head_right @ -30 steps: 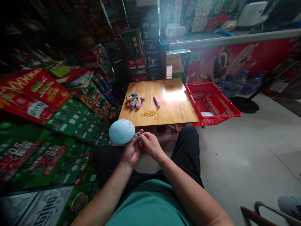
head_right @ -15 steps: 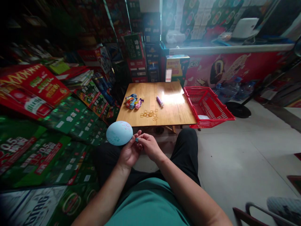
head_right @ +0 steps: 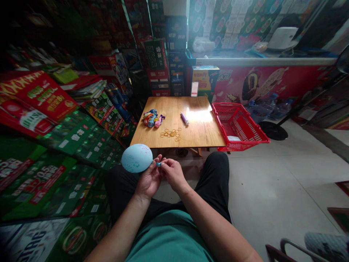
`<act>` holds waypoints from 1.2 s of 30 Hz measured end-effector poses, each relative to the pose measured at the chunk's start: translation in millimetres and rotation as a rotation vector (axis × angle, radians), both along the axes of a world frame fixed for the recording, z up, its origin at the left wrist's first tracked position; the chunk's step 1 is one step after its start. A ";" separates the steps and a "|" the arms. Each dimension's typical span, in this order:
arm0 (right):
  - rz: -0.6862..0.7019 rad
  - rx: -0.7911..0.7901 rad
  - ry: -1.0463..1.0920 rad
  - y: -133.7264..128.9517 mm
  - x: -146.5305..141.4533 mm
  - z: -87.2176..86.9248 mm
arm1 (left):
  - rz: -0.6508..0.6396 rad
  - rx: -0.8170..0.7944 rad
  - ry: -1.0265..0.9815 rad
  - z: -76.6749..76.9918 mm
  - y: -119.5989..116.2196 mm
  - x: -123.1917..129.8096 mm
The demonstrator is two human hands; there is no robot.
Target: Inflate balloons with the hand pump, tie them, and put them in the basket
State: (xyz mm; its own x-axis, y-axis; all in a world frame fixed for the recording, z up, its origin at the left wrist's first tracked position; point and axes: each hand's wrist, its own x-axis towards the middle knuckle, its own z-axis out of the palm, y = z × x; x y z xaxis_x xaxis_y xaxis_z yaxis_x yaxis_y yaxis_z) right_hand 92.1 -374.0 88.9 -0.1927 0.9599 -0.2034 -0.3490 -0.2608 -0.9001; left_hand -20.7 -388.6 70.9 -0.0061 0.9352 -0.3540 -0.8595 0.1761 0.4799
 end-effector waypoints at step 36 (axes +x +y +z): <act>0.023 -0.025 -0.138 15.6 0.8 -11.6 | 0.038 -0.086 -0.002 -19.9 13.2 10.0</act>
